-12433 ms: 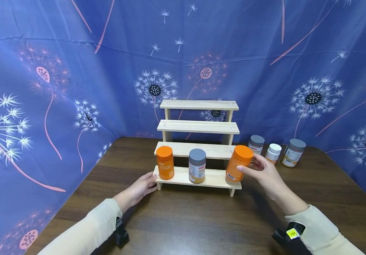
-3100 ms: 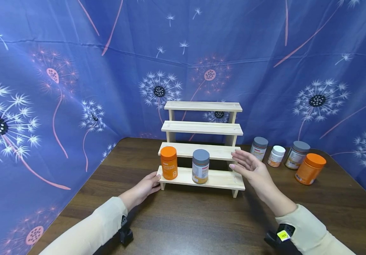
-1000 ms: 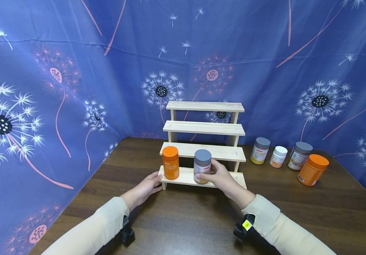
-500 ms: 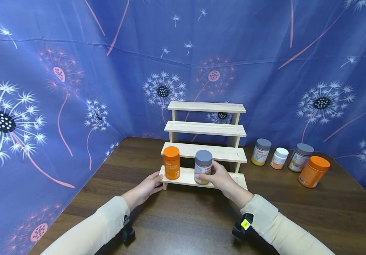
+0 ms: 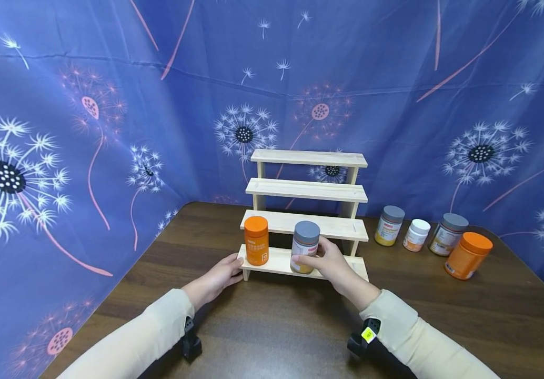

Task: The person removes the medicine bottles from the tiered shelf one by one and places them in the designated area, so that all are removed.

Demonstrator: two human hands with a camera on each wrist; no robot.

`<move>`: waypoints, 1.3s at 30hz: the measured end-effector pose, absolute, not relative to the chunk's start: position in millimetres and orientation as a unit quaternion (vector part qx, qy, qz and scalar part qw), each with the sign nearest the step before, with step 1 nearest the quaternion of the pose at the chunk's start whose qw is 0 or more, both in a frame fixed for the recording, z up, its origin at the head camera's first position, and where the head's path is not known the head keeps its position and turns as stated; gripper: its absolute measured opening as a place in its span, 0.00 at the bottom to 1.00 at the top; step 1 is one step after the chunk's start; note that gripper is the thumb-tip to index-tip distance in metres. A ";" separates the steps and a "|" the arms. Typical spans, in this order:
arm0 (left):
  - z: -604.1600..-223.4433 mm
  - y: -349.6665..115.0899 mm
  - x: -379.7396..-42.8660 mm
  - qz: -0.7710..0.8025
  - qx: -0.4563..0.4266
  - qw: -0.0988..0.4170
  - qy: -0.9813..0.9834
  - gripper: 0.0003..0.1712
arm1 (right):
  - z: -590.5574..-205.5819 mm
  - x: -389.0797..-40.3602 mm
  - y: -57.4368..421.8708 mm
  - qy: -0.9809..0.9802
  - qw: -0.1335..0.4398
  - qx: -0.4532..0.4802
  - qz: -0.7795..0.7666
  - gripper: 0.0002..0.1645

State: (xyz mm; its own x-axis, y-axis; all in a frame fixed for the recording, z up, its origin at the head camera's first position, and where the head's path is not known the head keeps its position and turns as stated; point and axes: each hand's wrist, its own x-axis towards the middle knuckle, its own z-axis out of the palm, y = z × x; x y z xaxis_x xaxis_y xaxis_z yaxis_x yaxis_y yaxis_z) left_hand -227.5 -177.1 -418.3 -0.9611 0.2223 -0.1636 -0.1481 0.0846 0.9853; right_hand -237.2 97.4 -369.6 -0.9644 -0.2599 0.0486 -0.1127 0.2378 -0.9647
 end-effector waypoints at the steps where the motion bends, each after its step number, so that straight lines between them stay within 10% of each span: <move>1: -418.0 -177.0 -227.5 0.676 0.023 0.136 0.724 0.27 | -368.6 -236.3 97.9 0.785 0.060 -0.119 -0.605 0.35; 39: -420.1 -176.3 -227.9 0.678 0.023 0.132 0.723 0.28 | -358.0 -223.7 154.0 0.809 0.021 -0.077 -0.582 0.38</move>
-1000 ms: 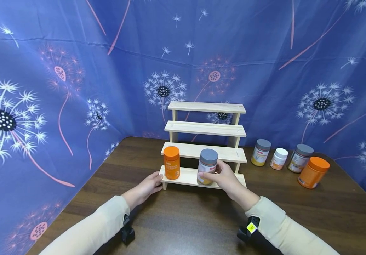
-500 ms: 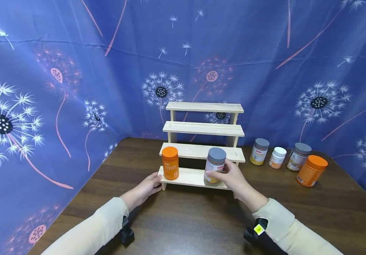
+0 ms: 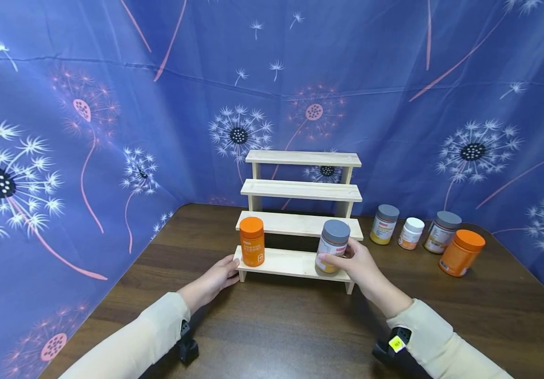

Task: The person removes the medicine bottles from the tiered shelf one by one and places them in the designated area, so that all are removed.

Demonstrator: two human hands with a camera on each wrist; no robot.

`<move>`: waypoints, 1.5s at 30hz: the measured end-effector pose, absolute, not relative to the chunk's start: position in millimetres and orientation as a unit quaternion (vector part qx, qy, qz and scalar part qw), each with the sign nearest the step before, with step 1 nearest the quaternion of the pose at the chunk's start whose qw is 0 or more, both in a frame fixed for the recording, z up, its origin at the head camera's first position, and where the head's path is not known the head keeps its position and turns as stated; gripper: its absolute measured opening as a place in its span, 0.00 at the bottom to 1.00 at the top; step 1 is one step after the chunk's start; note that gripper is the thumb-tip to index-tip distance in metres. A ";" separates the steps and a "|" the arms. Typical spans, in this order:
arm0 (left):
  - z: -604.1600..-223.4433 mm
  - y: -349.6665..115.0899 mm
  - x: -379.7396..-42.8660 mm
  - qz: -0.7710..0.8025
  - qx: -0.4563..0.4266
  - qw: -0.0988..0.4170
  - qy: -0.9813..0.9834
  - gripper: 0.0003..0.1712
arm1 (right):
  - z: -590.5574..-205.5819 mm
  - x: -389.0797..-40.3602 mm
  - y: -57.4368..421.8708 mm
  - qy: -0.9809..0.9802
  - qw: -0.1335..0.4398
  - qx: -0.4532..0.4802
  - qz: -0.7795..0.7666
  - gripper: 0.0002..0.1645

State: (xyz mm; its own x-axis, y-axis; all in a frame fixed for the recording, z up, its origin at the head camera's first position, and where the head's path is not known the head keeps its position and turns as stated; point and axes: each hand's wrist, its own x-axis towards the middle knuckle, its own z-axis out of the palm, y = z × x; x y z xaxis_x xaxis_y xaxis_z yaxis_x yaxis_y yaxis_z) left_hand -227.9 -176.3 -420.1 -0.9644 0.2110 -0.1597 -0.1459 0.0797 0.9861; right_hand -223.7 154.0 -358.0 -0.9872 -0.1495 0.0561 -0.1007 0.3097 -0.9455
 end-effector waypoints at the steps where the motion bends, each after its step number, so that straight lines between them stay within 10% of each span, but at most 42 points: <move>1: -420.4 -176.6 -228.1 0.679 0.021 0.131 0.722 0.28 | -357.7 -224.0 155.0 0.810 0.020 -0.075 -0.582 0.38; 45: -420.8 -177.2 -229.6 0.685 0.024 0.133 0.716 0.28 | -363.0 -219.3 225.8 0.849 -0.009 -0.011 -0.528 0.41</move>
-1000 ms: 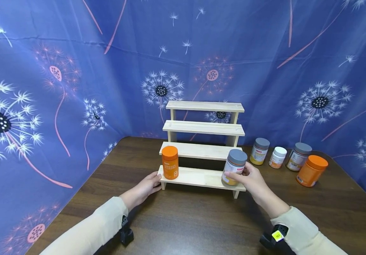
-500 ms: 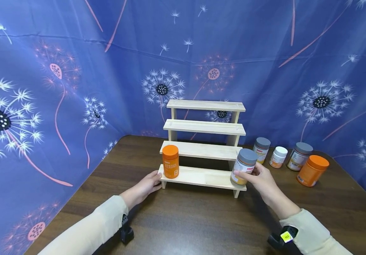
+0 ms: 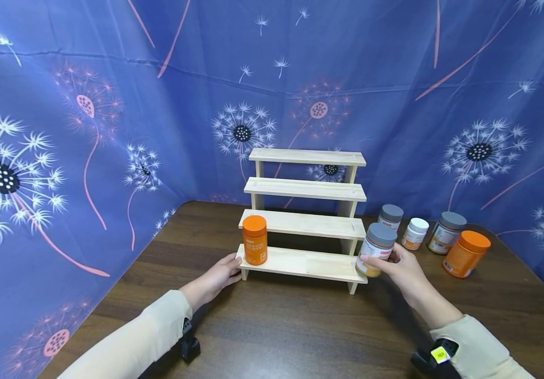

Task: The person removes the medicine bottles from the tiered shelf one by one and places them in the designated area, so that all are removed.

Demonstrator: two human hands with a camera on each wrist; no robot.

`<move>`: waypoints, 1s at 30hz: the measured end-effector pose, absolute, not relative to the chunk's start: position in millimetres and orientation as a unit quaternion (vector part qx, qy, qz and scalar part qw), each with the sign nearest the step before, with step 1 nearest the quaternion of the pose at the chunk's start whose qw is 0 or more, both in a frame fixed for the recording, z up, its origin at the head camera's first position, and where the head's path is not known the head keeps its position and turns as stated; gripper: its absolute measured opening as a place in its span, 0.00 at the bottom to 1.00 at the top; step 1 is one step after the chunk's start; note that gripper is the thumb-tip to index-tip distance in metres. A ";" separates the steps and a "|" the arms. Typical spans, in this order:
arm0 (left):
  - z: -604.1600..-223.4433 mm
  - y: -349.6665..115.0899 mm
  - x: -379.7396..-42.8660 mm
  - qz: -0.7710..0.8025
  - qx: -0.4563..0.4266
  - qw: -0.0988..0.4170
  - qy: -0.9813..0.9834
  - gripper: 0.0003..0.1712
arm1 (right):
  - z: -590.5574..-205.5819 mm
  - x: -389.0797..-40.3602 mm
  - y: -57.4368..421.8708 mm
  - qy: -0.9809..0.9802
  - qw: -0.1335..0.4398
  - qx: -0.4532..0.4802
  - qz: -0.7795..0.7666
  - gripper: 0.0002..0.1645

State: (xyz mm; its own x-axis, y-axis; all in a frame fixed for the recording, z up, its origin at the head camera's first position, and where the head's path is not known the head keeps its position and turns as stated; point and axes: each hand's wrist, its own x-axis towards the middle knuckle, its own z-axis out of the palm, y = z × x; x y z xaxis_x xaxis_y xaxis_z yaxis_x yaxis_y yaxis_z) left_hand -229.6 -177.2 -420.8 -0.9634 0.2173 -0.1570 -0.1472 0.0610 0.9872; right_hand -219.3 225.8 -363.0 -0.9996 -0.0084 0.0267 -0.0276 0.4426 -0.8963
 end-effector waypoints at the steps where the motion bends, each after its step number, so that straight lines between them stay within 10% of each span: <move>1: -421.0 -177.3 -229.4 0.683 0.028 0.133 0.717 0.28 | -363.1 -219.1 228.1 -0.851 0.009 0.009 0.525 0.41; 30: -419.9 -176.7 -226.9 0.676 0.021 0.128 0.725 0.27 | -387.9 -234.2 297.6 -0.870 0.026 -0.056 0.489 0.50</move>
